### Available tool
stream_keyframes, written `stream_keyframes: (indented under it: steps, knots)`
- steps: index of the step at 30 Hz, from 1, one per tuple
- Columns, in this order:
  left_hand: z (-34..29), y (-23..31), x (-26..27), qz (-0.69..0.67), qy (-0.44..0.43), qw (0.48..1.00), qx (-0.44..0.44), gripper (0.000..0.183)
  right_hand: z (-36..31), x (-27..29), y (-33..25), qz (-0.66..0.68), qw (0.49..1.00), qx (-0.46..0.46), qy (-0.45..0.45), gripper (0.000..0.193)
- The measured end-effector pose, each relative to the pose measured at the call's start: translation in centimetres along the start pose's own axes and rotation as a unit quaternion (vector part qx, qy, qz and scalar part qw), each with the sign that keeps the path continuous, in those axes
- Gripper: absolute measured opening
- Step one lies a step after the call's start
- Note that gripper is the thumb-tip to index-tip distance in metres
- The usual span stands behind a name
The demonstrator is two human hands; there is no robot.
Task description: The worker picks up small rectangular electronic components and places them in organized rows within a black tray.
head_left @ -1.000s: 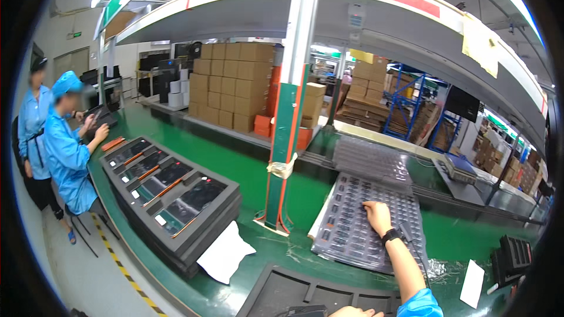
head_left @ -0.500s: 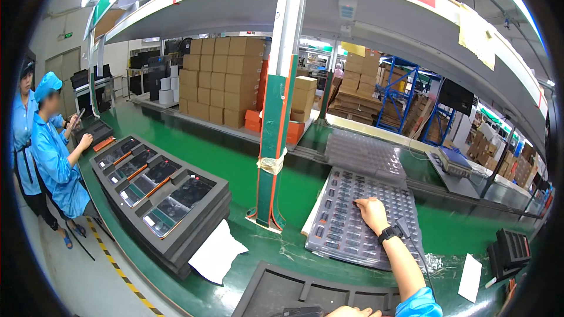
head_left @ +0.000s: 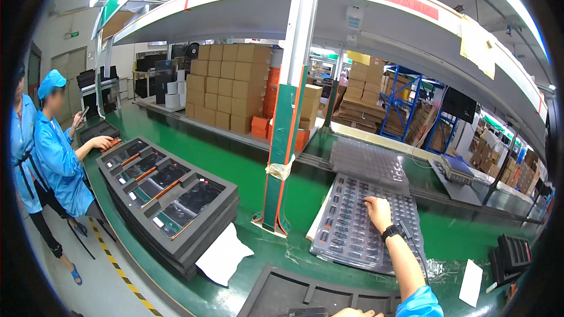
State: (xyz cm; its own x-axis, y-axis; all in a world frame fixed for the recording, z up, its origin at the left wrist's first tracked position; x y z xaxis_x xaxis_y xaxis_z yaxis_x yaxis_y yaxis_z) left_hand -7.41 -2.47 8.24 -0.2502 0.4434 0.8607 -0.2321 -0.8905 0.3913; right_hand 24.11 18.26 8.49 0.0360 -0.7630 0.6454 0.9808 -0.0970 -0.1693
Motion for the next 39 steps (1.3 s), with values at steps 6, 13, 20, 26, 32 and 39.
stream_keyframes:
  steps: [6, 13, 20, 26, 32, 39]
  knots:
    - [-0.1, 0.3, 0.3, -0.008, 0.005, 1.000, -0.004, 0.048, -0.6, -1.7, 0.9, -0.039, 0.997, 0.006, -0.064, 0.015]
    - [-0.1, 0.1, 0.4, 0.002, 0.007, 1.000, -0.003, 0.050, -0.3, -1.0, -0.6, -0.018, 0.996, 0.017, -0.086, 0.016]
    - [-0.4, -0.3, 1.0, -0.027, 0.054, 0.998, 0.014, 0.051, -2.4, 2.9, -3.7, 0.137, 0.987, -0.077, -0.031, 0.019]
    - [0.9, -0.2, 0.5, -0.030, 0.190, 0.977, 0.092, 0.041, -13.6, 17.7, -7.8, 0.300, 0.905, -0.201, -0.224, 0.044]
    - [0.0, -1.3, 1.0, -0.080, 0.191, 0.962, 0.180, 0.044, -20.5, 23.2, -13.7, 0.447, 0.834, -0.249, -0.209, 0.017]
    - [0.2, -0.2, 1.6, 0.039, 0.206, 0.977, 0.040, 0.030, -22.1, 24.9, -16.6, 0.410, 0.882, -0.169, -0.159, 0.012]
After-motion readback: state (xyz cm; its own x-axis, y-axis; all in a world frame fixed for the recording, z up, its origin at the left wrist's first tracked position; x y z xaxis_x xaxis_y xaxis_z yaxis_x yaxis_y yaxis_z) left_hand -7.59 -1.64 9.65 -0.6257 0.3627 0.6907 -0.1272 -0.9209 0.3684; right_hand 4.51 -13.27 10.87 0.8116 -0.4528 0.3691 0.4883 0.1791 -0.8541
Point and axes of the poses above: each hand's wrist, its own z-axis towards the middle knuckle, its own x-axis out of the back of the hand, y = z × x, the point moved 5 cm from there along z, towards the middle knuckle, and after that the axes turned 4 degrees about y, right-handed, at the moved point
